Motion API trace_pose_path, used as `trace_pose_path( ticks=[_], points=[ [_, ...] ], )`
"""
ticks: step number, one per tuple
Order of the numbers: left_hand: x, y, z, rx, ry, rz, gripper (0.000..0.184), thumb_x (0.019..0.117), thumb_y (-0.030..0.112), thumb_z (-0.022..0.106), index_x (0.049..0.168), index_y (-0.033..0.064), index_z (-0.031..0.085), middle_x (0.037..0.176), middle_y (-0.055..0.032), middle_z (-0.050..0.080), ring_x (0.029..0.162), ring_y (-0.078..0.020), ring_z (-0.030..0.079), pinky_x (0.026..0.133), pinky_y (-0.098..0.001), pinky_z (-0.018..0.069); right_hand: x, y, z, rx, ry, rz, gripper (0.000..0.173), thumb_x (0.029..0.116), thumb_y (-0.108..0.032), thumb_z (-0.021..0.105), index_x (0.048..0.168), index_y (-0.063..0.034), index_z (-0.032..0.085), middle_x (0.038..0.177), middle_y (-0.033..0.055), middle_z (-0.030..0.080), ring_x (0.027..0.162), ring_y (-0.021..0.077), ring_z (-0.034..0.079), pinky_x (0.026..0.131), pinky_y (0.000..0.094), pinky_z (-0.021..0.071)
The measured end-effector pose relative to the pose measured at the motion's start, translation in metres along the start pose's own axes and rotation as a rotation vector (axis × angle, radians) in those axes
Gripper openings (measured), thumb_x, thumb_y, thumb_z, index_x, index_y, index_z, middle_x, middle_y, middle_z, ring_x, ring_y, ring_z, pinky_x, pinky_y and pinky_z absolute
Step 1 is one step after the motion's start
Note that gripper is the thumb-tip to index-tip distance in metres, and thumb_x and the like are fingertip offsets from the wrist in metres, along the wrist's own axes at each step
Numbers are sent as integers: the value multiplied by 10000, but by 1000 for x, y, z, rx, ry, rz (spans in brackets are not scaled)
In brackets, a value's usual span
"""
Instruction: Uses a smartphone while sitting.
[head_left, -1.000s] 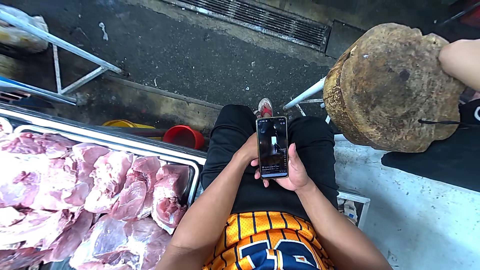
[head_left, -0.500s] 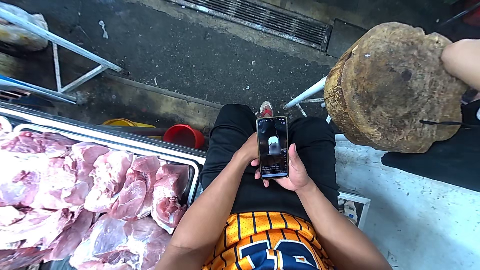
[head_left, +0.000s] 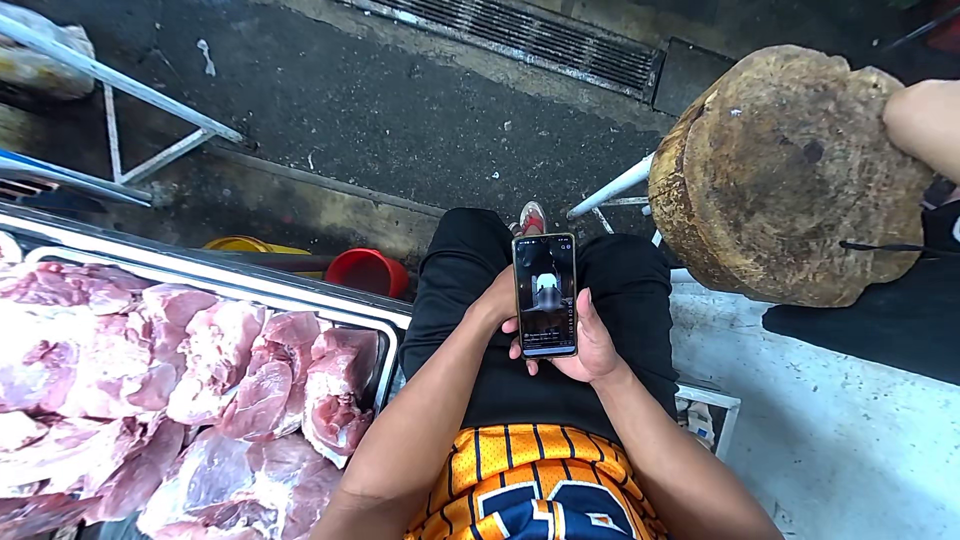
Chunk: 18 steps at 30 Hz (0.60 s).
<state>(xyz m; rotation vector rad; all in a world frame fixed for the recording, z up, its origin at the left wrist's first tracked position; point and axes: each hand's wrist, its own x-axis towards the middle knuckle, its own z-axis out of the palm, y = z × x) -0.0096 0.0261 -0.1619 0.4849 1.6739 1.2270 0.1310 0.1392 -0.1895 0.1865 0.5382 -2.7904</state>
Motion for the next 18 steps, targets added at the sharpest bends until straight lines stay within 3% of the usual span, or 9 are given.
trace_pose_path(
  ticks=[18],
  points=[
    [1, -3, 0, 11, 0, -19, 113, 880, 85, 734, 955, 121, 657, 775, 20, 633, 649, -59, 583, 658, -261, 521, 1, 0, 0, 0, 2, 2, 811, 917, -761, 488, 1419, -125, 521, 1319, 297, 616, 1017, 425, 698, 717, 463, 611]
  ],
)
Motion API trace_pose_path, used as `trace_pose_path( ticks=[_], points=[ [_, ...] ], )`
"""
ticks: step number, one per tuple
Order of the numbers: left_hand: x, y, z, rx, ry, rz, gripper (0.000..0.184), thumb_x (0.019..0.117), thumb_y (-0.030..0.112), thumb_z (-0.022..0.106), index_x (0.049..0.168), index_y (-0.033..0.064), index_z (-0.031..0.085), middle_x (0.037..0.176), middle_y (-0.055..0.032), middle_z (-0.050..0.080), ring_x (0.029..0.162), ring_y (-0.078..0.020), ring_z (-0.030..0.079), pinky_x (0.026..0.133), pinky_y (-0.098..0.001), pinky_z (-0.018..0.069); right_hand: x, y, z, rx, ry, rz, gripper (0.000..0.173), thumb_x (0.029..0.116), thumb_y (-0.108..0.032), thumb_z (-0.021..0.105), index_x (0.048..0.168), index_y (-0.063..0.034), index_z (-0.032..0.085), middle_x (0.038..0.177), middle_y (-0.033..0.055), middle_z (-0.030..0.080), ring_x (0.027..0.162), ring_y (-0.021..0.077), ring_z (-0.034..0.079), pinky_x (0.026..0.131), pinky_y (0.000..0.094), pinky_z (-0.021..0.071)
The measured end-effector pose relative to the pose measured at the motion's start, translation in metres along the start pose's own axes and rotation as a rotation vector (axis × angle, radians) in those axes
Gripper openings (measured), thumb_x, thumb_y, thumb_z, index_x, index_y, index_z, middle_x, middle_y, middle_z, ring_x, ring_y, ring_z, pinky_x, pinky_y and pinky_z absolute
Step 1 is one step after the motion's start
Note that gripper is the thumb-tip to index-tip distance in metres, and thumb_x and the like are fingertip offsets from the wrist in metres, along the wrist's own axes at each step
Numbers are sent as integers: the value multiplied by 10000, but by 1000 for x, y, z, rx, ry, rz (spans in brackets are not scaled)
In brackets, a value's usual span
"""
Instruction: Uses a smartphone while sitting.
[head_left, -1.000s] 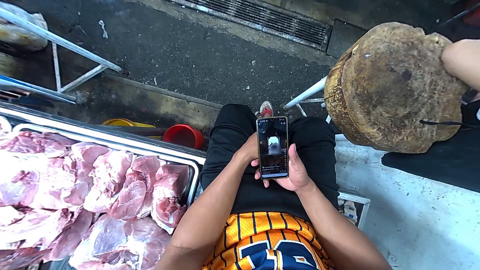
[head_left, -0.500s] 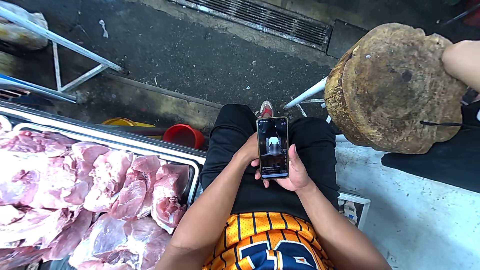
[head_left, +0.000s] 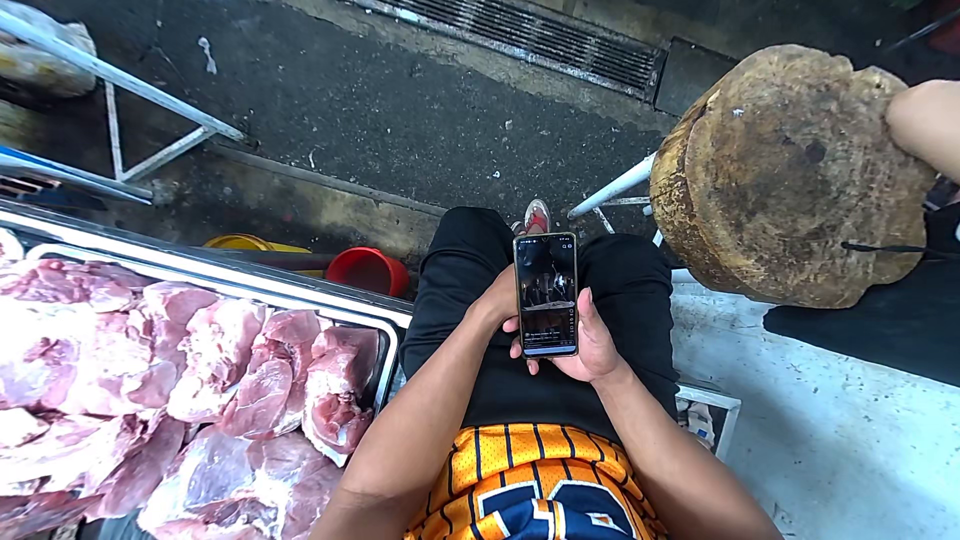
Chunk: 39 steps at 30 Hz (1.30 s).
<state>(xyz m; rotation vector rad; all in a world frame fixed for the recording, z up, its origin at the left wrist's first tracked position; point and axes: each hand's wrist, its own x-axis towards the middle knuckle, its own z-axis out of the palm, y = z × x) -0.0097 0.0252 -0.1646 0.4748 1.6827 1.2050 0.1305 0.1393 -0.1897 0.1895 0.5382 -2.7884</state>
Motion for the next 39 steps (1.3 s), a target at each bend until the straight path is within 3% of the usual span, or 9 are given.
trace_pose_path(
  ticks=[7, 12, 15, 18, 25, 28, 30, 34, 39],
  points=[
    [1, -2, 0, -13, 1, 9, 84, 893, 104, 725, 931, 119, 652, 741, 21, 621, 614, -61, 569, 625, -262, 510, 1, -2, 2, 28, 16, 10, 868, 895, -825, 412, 1416, -142, 533, 1301, 307, 621, 1010, 442, 697, 704, 480, 611],
    [0, -3, -2, 70, 1, 51, 168, 878, 126, 733, 1030, 93, 669, 841, -15, 657, 727, -92, 613, 721, -313, 531, 1, -2, 3, 18, 40, 26, 883, 903, -839, 342, 1428, -151, 517, 1300, 306, 622, 1014, 446, 697, 706, 483, 615],
    [1, -2, -3, 125, 2, 112, 201, 894, 207, 731, 1065, 113, 687, 913, -3, 690, 804, -84, 642, 795, -323, 542, 1, -3, 3, 11, 46, 40, 867, 912, -827, 350, 1420, -146, 523, 1301, 303, 622, 1017, 444, 696, 705, 480, 616],
    [0, 0, -1, 92, 0, 140, 179, 912, 198, 723, 1066, 111, 695, 936, -6, 702, 840, -81, 653, 822, -318, 543, 0, -3, 4, 15, 51, 41, 852, 915, -816, 369, 1418, -147, 528, 1300, 300, 624, 1023, 442, 696, 700, 476, 618],
    [0, -3, 0, 25, -1, 137, 188, 891, 198, 728, 1054, 114, 686, 900, 18, 691, 796, -48, 638, 794, -283, 540, 1, -1, 3, 33, 51, 33, 862, 912, -819, 370, 1412, -136, 533, 1299, 301, 625, 1019, 440, 697, 705, 479, 616],
    [-2, -3, -1, -26, -9, 69, 121, 871, 126, 729, 970, 113, 659, 784, 14, 636, 665, -60, 583, 674, -273, 519, 2, -1, 4, 36, 44, 30, 871, 909, -822, 372, 1416, -132, 528, 1301, 304, 621, 1017, 439, 696, 706, 476, 614],
    [-1, 0, -1, -31, -26, 52, 136, 852, 109, 739, 960, 115, 658, 772, 13, 634, 646, -66, 579, 658, -277, 519, 1, -2, 3, 37, 38, 26, 865, 915, -817, 369, 1419, -132, 526, 1308, 305, 617, 1022, 441, 695, 709, 480, 615],
    [1, 1, -1, -28, -31, 41, 124, 871, 108, 727, 974, 108, 658, 790, 7, 635, 671, -68, 585, 674, -280, 520, 1, -4, 3, 32, 47, 21, 855, 919, -812, 369, 1416, -135, 529, 1302, 302, 621, 1021, 438, 695, 709, 477, 615],
    [2, 0, -3, 1, -8, 77, 209, 891, 190, 728, 1081, 120, 675, 909, 29, 682, 800, -34, 632, 798, -266, 540, 3, -3, 3, 23, 53, 29, 850, 926, -809, 352, 1427, -141, 513, 1310, 304, 617, 1022, 442, 696, 715, 481, 617]
  ],
)
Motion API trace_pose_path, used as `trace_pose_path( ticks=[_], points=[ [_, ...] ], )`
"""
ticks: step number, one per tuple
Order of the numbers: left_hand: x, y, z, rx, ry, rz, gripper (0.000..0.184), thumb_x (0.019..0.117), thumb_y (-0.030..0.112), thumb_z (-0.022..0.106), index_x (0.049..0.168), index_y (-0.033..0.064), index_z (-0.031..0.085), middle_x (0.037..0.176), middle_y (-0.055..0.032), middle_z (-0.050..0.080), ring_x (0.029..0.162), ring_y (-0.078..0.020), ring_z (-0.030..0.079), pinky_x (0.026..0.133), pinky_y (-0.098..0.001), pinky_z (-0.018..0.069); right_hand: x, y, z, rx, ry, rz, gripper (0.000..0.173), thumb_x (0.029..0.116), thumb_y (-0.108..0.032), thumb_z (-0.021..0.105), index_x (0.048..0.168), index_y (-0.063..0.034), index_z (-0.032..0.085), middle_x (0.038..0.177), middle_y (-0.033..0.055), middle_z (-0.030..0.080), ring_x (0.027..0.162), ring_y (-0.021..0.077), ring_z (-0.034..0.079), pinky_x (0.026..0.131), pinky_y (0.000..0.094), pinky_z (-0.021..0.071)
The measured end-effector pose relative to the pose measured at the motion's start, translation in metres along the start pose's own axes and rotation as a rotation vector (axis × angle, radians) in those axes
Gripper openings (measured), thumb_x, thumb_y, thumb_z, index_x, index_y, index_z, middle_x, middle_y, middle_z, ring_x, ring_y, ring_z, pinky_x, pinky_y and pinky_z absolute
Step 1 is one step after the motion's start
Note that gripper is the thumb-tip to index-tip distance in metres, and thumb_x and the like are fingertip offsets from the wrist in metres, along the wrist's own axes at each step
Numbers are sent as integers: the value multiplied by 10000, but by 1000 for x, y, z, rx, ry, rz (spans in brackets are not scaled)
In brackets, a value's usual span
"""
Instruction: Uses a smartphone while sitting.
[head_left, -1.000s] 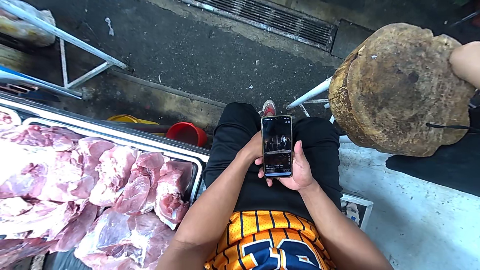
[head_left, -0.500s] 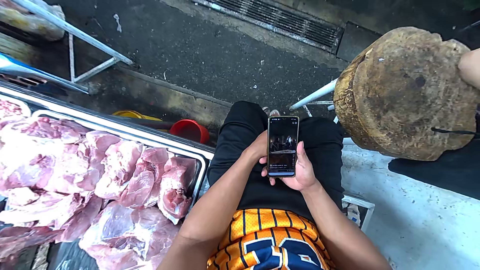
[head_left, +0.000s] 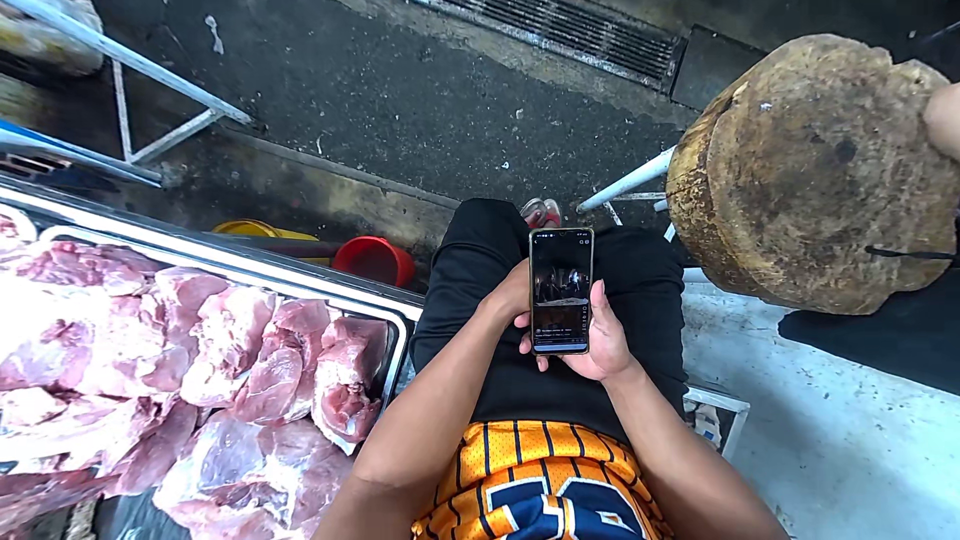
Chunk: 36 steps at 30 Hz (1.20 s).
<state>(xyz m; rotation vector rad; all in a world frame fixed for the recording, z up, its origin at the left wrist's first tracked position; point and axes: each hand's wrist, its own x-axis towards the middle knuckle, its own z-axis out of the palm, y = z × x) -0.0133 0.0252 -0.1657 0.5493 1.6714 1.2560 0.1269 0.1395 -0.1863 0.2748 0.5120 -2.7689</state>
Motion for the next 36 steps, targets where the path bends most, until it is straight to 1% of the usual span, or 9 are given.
trace_pose_path(
  ticks=[4, 6, 9, 11, 19, 22, 28, 31, 36],
  points=[
    [0, 2, -2, 36, 1, -63, 175, 905, 173, 728, 1061, 110, 678, 881, -4, 678, 757, -87, 629, 766, -317, 544, 2, 0, 0, -6, 11, 11, 858, 918, -812, 370, 1419, -132, 522, 1300, 303, 622, 1019, 440, 697, 703, 476, 617],
    [-2, 3, 0, 27, -4, -86, 124, 903, 117, 726, 1012, 101, 668, 818, -14, 655, 692, -97, 606, 701, -309, 533, 1, 0, -1, -9, 12, 12, 861, 917, -815, 367, 1414, -130, 527, 1298, 300, 625, 1021, 435, 697, 705, 471, 617],
    [0, 0, 0, 33, -19, -101, 114, 896, 122, 725, 990, 105, 662, 783, -13, 634, 657, -102, 586, 674, -314, 523, 0, 0, -2, -5, 11, 9, 855, 917, -812, 375, 1414, -133, 527, 1299, 303, 622, 1022, 441, 695, 709, 477, 615],
    [2, -1, 1, 10, -22, -118, 95, 899, 141, 723, 950, 115, 647, 733, 1, 610, 600, -93, 558, 623, -296, 509, -1, 0, -3, -4, 7, 6, 856, 919, -811, 372, 1416, -130, 523, 1304, 305, 618, 1026, 444, 693, 712, 481, 616],
    [0, 1, 0, -6, -19, -117, 102, 881, 132, 733, 942, 117, 653, 745, 18, 619, 619, -70, 563, 642, -278, 512, 0, 0, -1, 0, 6, -2, 852, 926, -801, 374, 1424, -124, 514, 1309, 309, 617, 1033, 448, 694, 719, 481, 618],
    [0, -2, 1, -35, -17, -96, 93, 889, 162, 725, 927, 128, 647, 726, 27, 609, 598, -66, 557, 621, -272, 511, -1, 0, 0, -2, 12, 2, 850, 926, -801, 373, 1423, -126, 510, 1302, 308, 618, 1030, 447, 692, 711, 480, 618],
    [0, 6, 0, -27, -26, -106, 145, 861, 121, 757, 969, 118, 659, 785, 11, 641, 666, -77, 594, 679, -287, 527, -1, 1, -1, 1, 4, -6, 853, 922, -803, 381, 1412, -119, 523, 1296, 306, 626, 1020, 448, 697, 722, 493, 615],
    [-1, 7, 0, -19, -32, -102, 139, 852, 109, 758, 938, 117, 649, 755, 12, 624, 626, -77, 569, 644, -282, 513, -1, 2, -2, 3, -5, -10, 848, 923, -798, 390, 1415, -121, 525, 1300, 305, 625, 1025, 448, 696, 728, 496, 615],
    [-2, 11, 0, 38, -28, -121, 128, 870, 127, 751, 956, 101, 660, 782, -2, 632, 668, -88, 584, 669, -305, 516, -1, 0, 2, 7, 16, -7, 852, 919, -806, 380, 1406, -123, 530, 1288, 305, 630, 1010, 445, 699, 710, 489, 615]
  ],
)
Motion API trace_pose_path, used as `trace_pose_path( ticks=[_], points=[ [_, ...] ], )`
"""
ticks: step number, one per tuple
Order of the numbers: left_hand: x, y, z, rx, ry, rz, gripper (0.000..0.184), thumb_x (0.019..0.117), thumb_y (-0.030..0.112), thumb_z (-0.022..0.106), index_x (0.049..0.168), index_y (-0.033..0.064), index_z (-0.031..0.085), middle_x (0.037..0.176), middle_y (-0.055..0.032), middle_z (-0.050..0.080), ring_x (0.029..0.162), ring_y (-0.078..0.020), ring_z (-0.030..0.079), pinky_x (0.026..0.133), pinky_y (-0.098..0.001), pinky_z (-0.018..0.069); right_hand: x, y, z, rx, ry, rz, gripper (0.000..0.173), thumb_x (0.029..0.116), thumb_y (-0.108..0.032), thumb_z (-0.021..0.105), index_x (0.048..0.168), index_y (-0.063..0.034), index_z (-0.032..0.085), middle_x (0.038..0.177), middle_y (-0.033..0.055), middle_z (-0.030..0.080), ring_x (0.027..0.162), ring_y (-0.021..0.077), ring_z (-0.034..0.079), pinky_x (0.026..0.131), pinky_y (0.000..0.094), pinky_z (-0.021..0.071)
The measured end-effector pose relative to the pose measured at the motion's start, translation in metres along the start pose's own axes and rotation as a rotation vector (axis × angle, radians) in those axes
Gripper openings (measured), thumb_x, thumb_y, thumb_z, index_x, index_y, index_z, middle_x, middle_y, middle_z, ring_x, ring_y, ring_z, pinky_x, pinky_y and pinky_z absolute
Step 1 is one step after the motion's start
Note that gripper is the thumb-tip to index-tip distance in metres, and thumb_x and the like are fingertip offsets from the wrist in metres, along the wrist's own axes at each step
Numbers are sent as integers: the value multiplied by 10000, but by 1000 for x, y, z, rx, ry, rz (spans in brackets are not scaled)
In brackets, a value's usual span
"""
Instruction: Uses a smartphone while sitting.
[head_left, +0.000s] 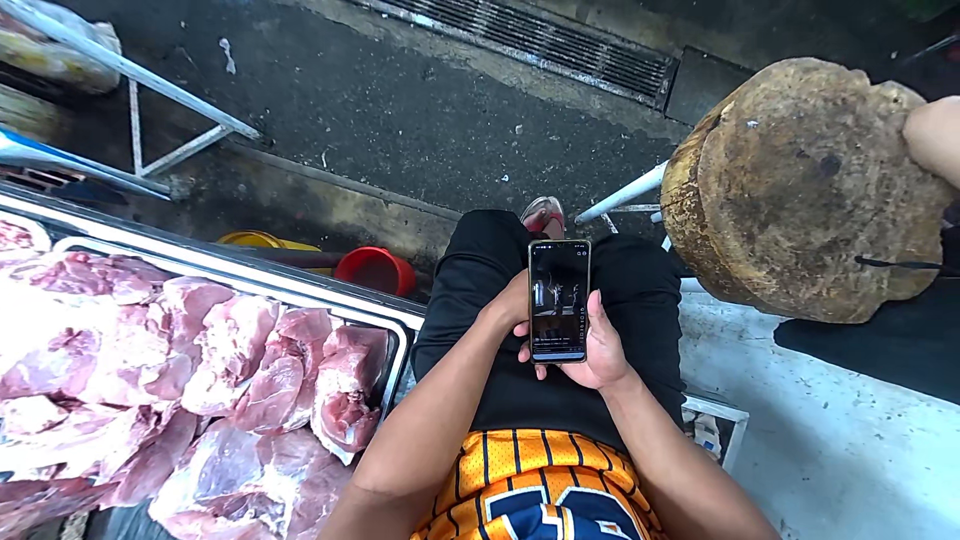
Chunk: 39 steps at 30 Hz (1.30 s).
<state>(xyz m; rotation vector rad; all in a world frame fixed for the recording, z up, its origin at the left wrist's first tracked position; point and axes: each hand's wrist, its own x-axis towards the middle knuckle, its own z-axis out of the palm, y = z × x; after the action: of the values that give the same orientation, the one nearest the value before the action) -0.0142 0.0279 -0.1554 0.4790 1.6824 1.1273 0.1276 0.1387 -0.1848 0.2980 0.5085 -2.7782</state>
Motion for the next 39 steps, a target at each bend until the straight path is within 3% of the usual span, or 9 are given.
trace_pose_path(
  ticks=[10, 18, 25, 27, 31, 34, 35, 37, 39],
  points=[
    [0, -4, 0, -37, 2, 13, 120, 890, 118, 730, 978, 104, 648, 785, 2, 622, 669, -77, 578, 660, -285, 512, -1, 0, -3, -3, -1, 11, 851, 930, -802, 359, 1428, -128, 504, 1302, 302, 623, 1026, 451, 695, 716, 493, 617],
    [0, 0, -1, 23, -8, -35, 96, 903, 113, 726, 944, 104, 640, 722, 3, 588, 577, -87, 525, 609, -288, 493, 0, 0, -3, 3, 5, 11, 857, 927, -805, 359, 1421, -122, 512, 1291, 312, 624, 1014, 456, 696, 717, 499, 616],
    [1, 0, -1, 3, -5, -23, 119, 897, 98, 730, 981, 100, 646, 773, 2, 617, 649, -80, 568, 667, -285, 513, 0, -2, -1, 8, 2, 14, 854, 929, -800, 364, 1415, -116, 519, 1294, 310, 623, 1017, 449, 696, 721, 495, 615],
    [1, -3, -1, -23, 1, 2, 159, 892, 85, 730, 1036, 93, 663, 847, -10, 657, 743, -81, 616, 739, -295, 538, 0, -1, 0, -6, 11, 14, 855, 926, -804, 365, 1413, -118, 521, 1292, 302, 627, 1014, 445, 698, 714, 489, 618],
    [0, -1, 0, -54, 29, -18, 145, 917, 82, 719, 1043, 83, 647, 861, -27, 646, 757, -89, 610, 719, -297, 529, 1, 0, 0, -9, 7, 15, 860, 924, -803, 374, 1408, -109, 526, 1293, 299, 629, 1024, 445, 696, 717, 494, 617],
    [2, 0, 0, -99, 26, 29, 291, 948, 136, 698, 1217, 48, 630, 1037, -61, 682, 913, -102, 644, 853, -317, 545, 0, 0, -2, -11, 3, 14, 867, 926, -803, 366, 1412, -102, 516, 1295, 306, 625, 1021, 450, 695, 717, 497, 619],
    [2, -1, 0, -78, 22, 22, 260, 944, 129, 707, 1185, 53, 644, 1004, -51, 682, 882, -94, 640, 841, -313, 544, 0, 0, -2, -12, 11, 14, 863, 926, -801, 369, 1410, -102, 519, 1291, 306, 628, 1016, 449, 698, 715, 496, 619],
    [2, -5, 0, -15, 19, -1, 151, 885, 107, 744, 1011, 95, 661, 820, -4, 648, 697, -76, 595, 712, -294, 529, 0, 1, -1, -11, 17, 16, 862, 923, -803, 375, 1405, -104, 525, 1284, 305, 632, 1010, 446, 700, 714, 493, 617],
    [1, -4, -1, 13, 3, -31, 121, 881, 105, 747, 959, 103, 654, 754, 6, 614, 622, -83, 557, 654, -294, 511, 0, 1, -2, -10, 13, 17, 863, 922, -803, 377, 1409, -105, 521, 1287, 306, 630, 1016, 449, 698, 719, 495, 617]
  ],
)
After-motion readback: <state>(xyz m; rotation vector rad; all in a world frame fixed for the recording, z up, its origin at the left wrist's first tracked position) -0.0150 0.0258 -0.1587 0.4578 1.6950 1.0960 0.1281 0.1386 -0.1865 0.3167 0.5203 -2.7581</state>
